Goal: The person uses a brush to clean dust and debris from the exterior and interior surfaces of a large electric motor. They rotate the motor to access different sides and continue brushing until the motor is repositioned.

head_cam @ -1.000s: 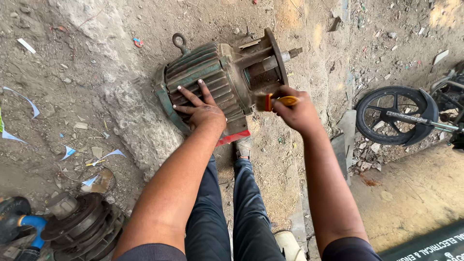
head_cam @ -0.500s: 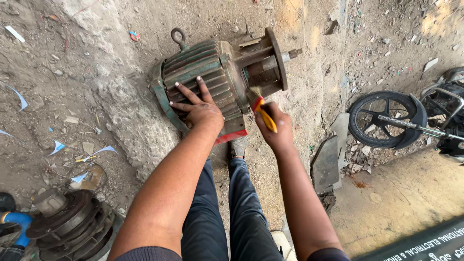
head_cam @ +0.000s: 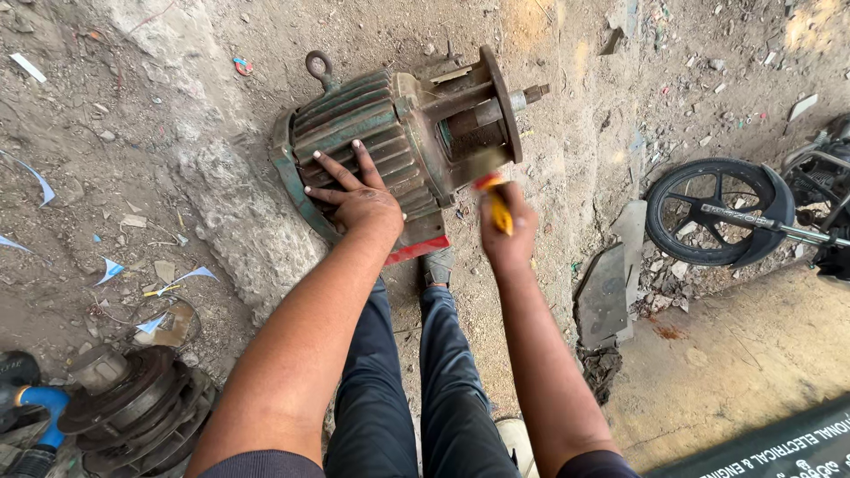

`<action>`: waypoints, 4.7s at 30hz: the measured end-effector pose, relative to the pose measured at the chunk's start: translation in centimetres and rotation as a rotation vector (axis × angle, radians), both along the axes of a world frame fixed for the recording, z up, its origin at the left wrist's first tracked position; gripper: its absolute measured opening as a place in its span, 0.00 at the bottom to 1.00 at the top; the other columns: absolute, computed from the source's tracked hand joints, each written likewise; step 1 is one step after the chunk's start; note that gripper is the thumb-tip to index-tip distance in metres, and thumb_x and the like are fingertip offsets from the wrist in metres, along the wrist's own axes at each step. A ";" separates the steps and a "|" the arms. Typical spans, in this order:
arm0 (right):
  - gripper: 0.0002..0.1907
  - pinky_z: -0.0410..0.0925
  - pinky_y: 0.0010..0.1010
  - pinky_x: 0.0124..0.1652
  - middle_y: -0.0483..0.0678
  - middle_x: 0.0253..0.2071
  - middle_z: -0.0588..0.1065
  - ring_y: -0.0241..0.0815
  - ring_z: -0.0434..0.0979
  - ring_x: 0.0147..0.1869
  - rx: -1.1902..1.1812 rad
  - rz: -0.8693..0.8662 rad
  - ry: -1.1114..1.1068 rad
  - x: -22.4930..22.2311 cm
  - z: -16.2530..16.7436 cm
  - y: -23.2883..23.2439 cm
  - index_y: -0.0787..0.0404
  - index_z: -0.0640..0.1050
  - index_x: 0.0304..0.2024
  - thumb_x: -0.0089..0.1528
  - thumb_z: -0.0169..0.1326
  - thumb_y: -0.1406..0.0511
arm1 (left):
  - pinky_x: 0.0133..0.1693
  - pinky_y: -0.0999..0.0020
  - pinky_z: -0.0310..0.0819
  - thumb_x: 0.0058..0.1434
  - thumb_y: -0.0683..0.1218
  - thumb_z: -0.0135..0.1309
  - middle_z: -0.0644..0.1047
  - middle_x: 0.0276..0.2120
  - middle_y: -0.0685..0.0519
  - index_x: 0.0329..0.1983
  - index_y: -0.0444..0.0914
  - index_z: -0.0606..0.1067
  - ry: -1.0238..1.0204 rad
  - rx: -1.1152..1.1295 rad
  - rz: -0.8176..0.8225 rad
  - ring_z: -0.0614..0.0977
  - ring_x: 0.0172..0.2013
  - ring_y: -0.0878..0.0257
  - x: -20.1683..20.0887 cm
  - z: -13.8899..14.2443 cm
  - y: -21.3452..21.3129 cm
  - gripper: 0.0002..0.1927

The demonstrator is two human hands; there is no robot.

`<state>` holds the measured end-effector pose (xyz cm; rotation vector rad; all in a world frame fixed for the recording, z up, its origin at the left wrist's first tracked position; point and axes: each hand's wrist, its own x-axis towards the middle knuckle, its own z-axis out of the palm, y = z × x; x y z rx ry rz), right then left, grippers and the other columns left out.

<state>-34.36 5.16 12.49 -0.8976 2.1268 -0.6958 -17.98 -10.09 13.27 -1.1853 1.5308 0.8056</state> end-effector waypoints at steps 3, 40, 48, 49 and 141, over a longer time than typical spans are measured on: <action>0.07 0.72 0.27 0.38 0.55 0.36 0.81 0.38 0.81 0.38 -0.081 0.001 0.013 -0.4 -0.1 -0.2 0.66 0.76 0.41 0.65 0.59 0.68 | 0.53 0.08 0.48 0.66 0.44 0.54 0.18 0.69 0.23 0.74 0.23 0.27 0.010 -0.016 -0.133 0.27 0.58 0.05 0.0 0.0 -0.1 0.54; 0.10 0.71 0.42 0.37 0.59 0.32 0.80 0.55 0.80 0.38 0.118 0.504 0.065 -4.5 3.0 -6.8 0.62 0.77 0.39 0.63 0.59 0.61 | 0.54 0.16 0.61 0.64 0.50 0.57 0.22 0.68 0.18 0.76 0.34 0.21 -0.031 -0.064 0.095 0.34 0.62 0.05 -0.1 0.2 0.2 0.61; 0.11 0.72 0.38 0.37 0.57 0.33 0.80 0.51 0.82 0.36 -0.002 0.209 0.144 -3.0 2.1 -4.2 0.63 0.77 0.41 0.67 0.58 0.61 | 0.59 0.15 0.53 0.64 0.57 0.58 0.25 0.67 0.13 0.76 0.31 0.22 -0.055 -0.087 -0.059 0.33 0.64 0.09 0.1 -0.5 0.6 0.63; 0.10 0.72 0.38 0.36 0.57 0.34 0.79 0.52 0.81 0.37 -0.052 0.165 0.246 -2.9 2.0 -3.8 0.64 0.78 0.43 0.68 0.57 0.62 | 0.56 0.18 0.59 0.65 0.53 0.57 0.24 0.67 0.14 0.76 0.33 0.21 -0.045 -0.078 0.042 0.34 0.64 0.07 0.0 -0.6 0.6 0.62; 0.07 0.75 0.37 0.41 0.55 0.37 0.80 0.51 0.84 0.40 -0.127 0.157 0.120 0.5 0.5 0.4 0.60 0.80 0.46 0.64 0.59 0.67 | 0.62 0.14 0.43 0.61 0.66 0.59 0.26 0.67 0.12 0.76 0.27 0.24 -0.047 -0.082 -0.064 0.29 0.64 0.10 -0.1 -0.9 1.0 0.69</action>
